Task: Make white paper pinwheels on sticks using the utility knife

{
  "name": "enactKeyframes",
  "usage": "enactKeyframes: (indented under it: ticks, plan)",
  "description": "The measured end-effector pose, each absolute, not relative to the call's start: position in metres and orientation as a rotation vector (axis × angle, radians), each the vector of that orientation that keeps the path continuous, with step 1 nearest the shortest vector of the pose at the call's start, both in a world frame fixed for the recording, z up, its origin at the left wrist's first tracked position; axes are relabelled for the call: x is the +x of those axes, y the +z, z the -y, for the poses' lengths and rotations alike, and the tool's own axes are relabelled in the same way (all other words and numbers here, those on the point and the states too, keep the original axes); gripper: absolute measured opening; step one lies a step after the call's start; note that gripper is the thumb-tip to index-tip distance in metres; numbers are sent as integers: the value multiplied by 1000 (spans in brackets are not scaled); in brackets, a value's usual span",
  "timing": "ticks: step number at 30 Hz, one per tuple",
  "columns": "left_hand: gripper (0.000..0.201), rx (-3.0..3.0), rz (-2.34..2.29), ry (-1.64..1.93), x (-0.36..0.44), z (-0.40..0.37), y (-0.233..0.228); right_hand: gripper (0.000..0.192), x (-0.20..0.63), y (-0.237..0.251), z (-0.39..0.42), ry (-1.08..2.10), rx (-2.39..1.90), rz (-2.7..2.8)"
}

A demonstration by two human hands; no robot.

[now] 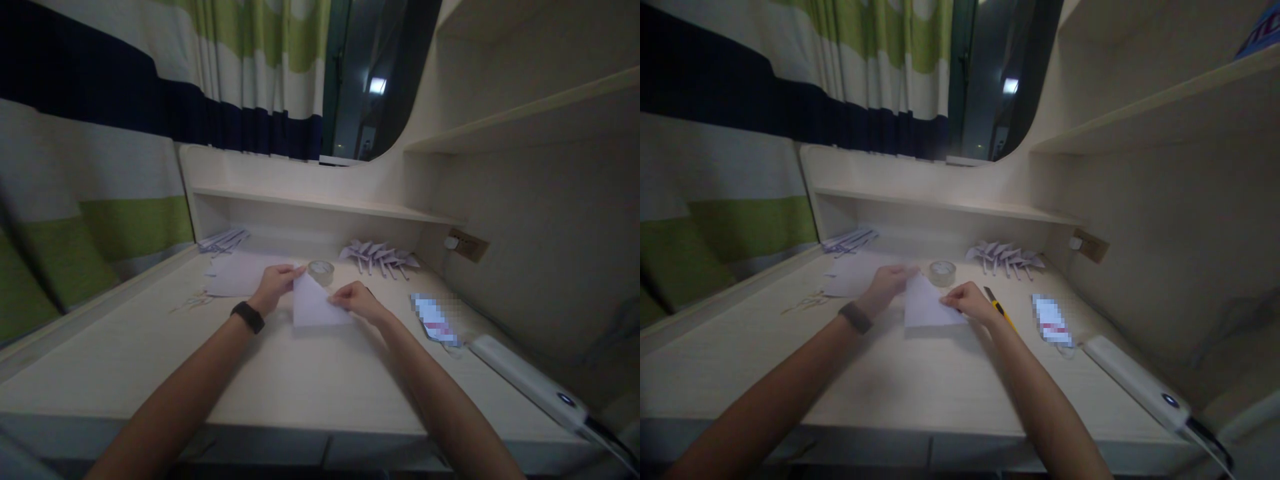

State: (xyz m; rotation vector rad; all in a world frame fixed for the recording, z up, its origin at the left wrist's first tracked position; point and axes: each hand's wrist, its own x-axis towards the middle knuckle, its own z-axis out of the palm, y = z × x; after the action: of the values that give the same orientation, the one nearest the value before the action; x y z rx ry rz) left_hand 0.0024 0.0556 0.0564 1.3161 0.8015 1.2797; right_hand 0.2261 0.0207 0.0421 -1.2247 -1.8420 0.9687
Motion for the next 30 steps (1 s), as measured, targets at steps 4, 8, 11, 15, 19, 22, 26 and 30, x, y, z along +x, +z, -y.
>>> enactKeyframes:
  ticks: [4, 8, 11, 15, 19, 22, 26, 30]
  plan:
    - [30, 1488, -824, 1156, -18, -56, 72, 36, 234, 56, -14, 1031, -1234, 1991]
    - [29, 1949, -809, 762, -26, -44, 90, 30, 230, 67, -5, 1063, -1262, 2113]
    - [28, 2234, -715, 499, -18, -34, 92, 25, 225, 69, 0, 1015, -1286, 2167]
    - [25, 2404, -606, 362, -3, -29, 81, 21, 220, 68, 2, 995, -1291, 2245]
    - [26, 2390, -557, 320, 2, -33, 70, 20, 217, 65, 2, 1054, -1244, 2266]
    - [26, 2352, -536, 327, 1, -35, 66, 20, 214, 63, 2, 1088, -1244, 2248]
    - [24, 2280, -550, 344, 0, -36, 66, 20, 211, 62, 4, 1095, -1290, 2189]
    - [25, 2245, -537, 313, -3, -38, 68, 23, 213, 62, 3, 1135, -1269, 2149]
